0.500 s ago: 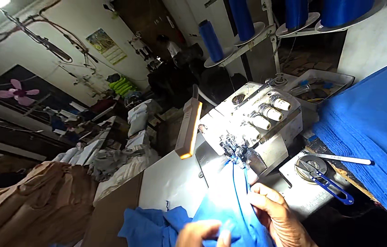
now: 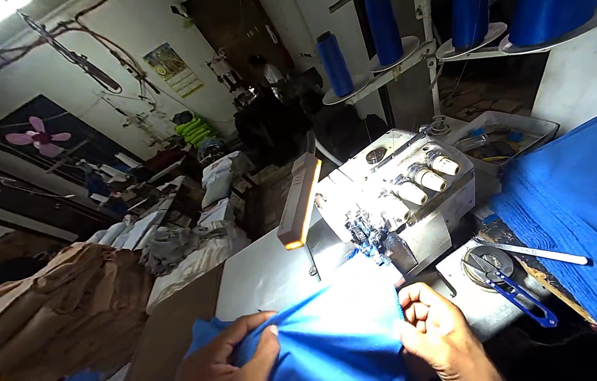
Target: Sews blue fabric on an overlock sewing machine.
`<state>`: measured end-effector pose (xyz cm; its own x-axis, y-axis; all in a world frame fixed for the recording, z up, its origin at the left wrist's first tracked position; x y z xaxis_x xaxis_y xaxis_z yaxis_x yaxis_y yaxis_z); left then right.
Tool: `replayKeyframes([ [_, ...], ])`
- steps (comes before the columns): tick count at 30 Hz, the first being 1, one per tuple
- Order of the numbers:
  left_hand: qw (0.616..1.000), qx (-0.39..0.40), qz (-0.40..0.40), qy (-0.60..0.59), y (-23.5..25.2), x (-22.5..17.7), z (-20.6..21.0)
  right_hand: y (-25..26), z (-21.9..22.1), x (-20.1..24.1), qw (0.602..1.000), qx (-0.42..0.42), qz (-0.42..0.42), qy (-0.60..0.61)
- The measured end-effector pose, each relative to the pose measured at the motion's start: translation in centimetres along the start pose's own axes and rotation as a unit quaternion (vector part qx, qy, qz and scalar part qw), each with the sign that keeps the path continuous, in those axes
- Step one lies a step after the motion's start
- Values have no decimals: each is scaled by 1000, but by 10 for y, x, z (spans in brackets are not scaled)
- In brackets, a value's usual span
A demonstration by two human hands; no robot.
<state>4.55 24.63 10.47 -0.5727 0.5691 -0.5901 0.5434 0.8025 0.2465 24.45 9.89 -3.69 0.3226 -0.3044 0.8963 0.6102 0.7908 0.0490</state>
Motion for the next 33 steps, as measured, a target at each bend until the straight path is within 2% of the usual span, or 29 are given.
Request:
replayKeyframes([
  [4, 996, -26, 17, -87, 9, -5, 2, -3, 0, -1, 998, 51, 3, 31],
  [6, 994, 0, 24, -106, 6, -5, 9, -3, -5, -2, 999, 46, -12, 20],
  [9, 999, 22, 23, -28, -3, 0, 17, -11, -4, -1, 997, 39, -48, -41],
  [11, 994, 1, 77, 77, -9, -8, 17, -23, 0, -1, 995, 24, -46, -84],
  [13, 977, -16, 176, 118, -16, -34, 24, -35, 4, -3, 993, 8, -36, -110],
  [15, 964, 23, 249, 93, -23, -64, 44, -45, 4, -7, 991, -12, -28, -132],
  [18, 949, 93, 286, 95, -25, -90, 89, -55, 0, -8, 990, -34, -15, -135],
  [21, 936, 61, 320, 132, -16, -83, 117, -59, -8, 6, 997, -30, -33, -56],
  [24, 939, 44, 316, 125, -13, -80, 121, -48, -9, 6, 995, 49, 27, 78],
  [26, 941, 44, 314, 117, -10, -81, 121, -33, -9, -5, 991, 91, 52, 88],
  [27, 942, 47, 315, 108, -8, -81, 121, -23, -10, -8, 993, 94, 26, 65],
  [30, 944, 57, 313, 84, -3, -76, 120, -1, -10, -5, 996, 55, -54, 44],
  [33, 947, 62, 304, 78, -2, -73, 120, 2, -10, 6, 998, -53, -33, 23],
])
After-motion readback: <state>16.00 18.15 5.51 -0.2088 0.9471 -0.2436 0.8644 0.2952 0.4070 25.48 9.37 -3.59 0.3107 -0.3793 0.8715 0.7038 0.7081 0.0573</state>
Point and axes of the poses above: each hand's wrist, its own y-axis towards the middle knuckle, its own z-axis out of the palm, x = y × z, the point moved 9 cm from there along y, towards the middle knuckle
